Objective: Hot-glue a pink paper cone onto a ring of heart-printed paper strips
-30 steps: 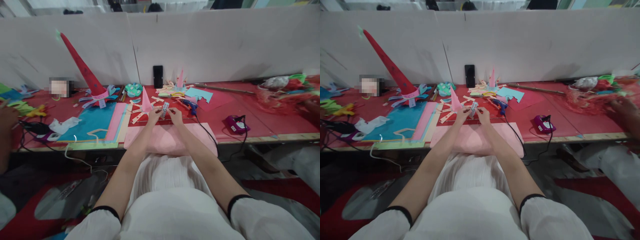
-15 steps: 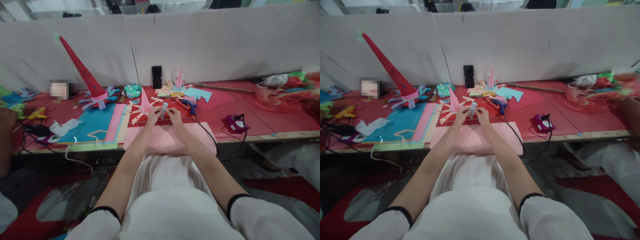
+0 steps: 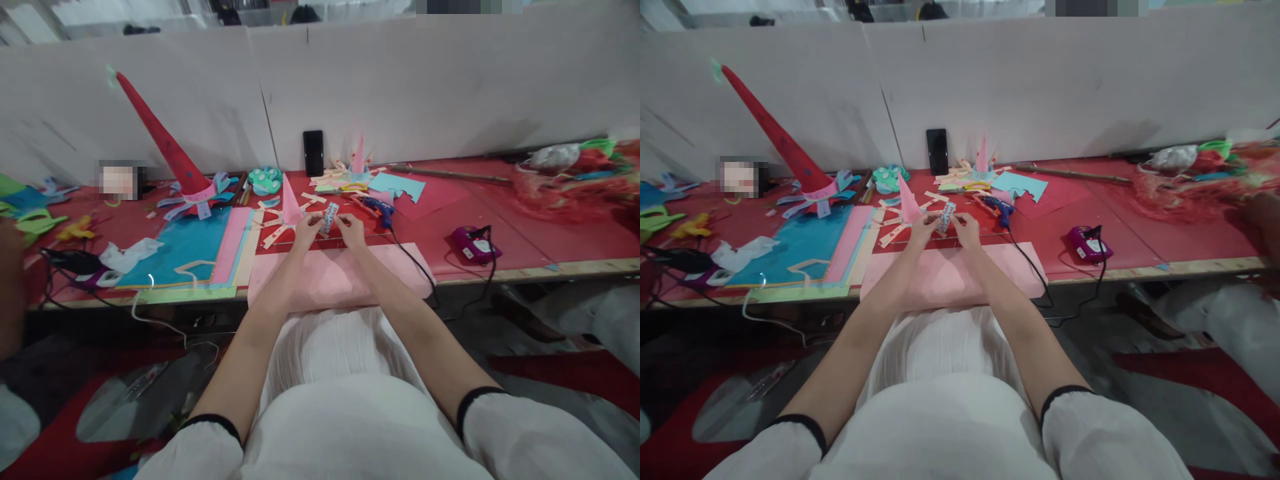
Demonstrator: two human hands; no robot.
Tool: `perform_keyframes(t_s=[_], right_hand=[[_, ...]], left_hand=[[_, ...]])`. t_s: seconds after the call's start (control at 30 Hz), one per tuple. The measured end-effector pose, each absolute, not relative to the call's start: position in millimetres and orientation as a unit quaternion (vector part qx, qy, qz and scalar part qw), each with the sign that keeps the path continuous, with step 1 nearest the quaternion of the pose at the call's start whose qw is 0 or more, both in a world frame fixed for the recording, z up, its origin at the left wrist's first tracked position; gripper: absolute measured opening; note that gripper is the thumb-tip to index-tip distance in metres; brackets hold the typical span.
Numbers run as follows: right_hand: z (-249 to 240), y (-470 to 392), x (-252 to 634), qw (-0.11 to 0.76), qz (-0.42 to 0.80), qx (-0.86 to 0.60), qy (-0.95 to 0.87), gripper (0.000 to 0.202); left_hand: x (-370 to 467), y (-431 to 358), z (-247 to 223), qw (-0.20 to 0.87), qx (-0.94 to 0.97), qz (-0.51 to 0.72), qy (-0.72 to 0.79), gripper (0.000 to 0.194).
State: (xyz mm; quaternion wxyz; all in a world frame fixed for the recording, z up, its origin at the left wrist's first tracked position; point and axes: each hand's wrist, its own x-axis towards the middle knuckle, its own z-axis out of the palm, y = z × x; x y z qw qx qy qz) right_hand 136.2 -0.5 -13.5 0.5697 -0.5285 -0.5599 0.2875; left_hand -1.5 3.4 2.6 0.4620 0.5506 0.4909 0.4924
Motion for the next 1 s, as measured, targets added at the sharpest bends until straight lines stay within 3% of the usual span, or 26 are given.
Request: perform_keyframes(t_s=[0.17, 0.37, 0.63, 1.0], right_hand=[[-13.2, -0.8, 135.0, 0.564, 0.293, -0.523, -0.568, 0.029], [-9.4, -5.0, 133.6, 0.554, 0.296, -0.514, -0.585, 0.027], [-10.8, -4.4, 133.1, 0.556, 0.298, -0.510, -0.585, 0.030], [-13.0, -2.4, 133.5, 0.555, 0.297, -0.507, -0.588, 0.027]], left_hand=[[0.6, 6.5, 5.3, 0.461, 0.545, 0.503, 0.488, 0.016], [3.5, 8.5, 3.3, 0.452, 0.526, 0.520, 0.499, 0.031], [4.0, 8.8, 1.6, 0.454, 0.515, 0.521, 0.508, 0.033], [4.6, 17.8, 5.2, 0.450, 0.529, 0.531, 0.485, 0.016]])
